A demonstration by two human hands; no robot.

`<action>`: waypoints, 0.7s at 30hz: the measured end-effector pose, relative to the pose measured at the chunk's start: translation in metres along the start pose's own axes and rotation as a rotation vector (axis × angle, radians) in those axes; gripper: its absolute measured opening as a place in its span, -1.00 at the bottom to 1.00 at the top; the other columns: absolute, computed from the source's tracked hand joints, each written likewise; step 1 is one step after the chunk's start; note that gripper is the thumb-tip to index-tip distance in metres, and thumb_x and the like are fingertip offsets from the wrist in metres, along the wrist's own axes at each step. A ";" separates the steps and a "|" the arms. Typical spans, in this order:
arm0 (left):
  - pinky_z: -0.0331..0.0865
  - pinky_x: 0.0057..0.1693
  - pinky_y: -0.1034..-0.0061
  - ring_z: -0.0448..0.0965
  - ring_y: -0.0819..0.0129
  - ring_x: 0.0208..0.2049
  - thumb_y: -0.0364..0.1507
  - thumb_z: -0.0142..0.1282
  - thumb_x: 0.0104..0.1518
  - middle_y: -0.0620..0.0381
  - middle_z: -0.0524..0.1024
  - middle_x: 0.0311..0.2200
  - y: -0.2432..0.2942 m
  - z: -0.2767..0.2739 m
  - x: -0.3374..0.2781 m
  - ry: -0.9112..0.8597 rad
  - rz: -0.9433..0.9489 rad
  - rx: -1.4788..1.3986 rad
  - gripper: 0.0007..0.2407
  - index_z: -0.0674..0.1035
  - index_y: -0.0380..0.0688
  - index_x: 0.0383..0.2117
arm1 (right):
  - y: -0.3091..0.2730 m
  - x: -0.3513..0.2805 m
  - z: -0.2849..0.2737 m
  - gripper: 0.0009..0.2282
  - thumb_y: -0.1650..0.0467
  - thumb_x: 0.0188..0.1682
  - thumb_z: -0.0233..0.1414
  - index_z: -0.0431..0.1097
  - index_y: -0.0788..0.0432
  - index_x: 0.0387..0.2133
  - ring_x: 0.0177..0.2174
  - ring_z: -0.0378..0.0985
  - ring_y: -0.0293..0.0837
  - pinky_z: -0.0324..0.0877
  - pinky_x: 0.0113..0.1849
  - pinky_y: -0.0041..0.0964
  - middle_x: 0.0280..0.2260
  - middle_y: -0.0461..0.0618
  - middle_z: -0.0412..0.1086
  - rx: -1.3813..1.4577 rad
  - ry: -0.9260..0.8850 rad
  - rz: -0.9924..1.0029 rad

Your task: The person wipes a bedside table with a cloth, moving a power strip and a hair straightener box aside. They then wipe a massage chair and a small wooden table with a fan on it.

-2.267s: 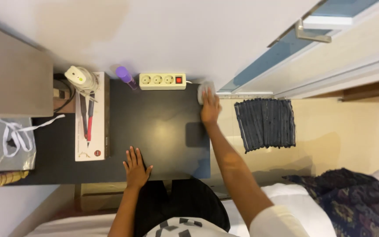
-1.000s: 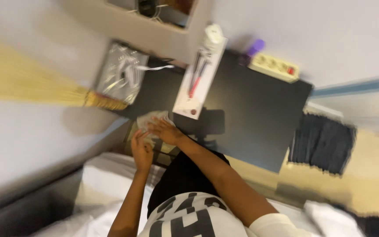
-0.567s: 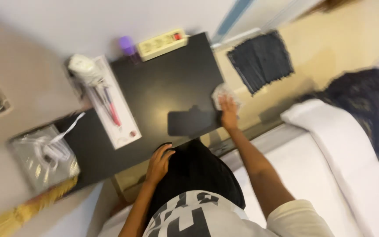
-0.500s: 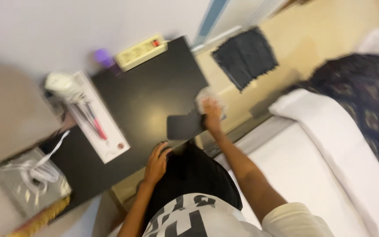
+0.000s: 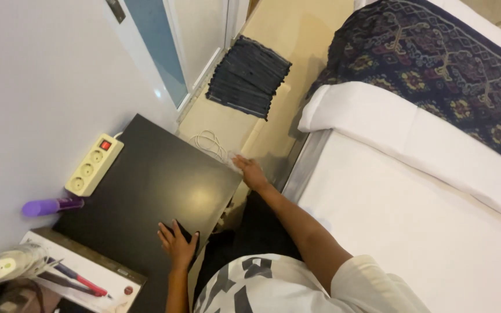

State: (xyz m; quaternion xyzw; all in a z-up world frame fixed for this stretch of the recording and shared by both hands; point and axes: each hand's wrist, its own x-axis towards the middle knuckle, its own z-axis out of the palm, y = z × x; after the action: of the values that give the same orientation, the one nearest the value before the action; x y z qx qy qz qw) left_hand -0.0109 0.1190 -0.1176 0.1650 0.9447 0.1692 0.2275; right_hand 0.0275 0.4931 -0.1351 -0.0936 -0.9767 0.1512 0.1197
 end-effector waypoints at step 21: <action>0.17 0.30 0.06 0.22 -0.20 0.31 -0.38 0.22 0.04 -0.32 0.20 0.32 0.430 -0.041 0.262 0.451 0.114 -0.447 -0.53 0.46 -0.21 0.13 | 0.364 0.281 -0.204 -0.55 0.55 0.00 -0.07 0.31 0.19 0.22 -0.02 0.48 -0.13 0.33 0.00 -0.38 0.07 0.00 0.44 1.186 -0.306 0.764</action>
State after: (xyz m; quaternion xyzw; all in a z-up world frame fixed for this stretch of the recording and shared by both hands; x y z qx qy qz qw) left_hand -0.1506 0.5929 -0.0111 0.1218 0.9000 0.4173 0.0331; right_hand -0.1342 0.9513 -0.0044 -0.3255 -0.6350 0.6988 -0.0492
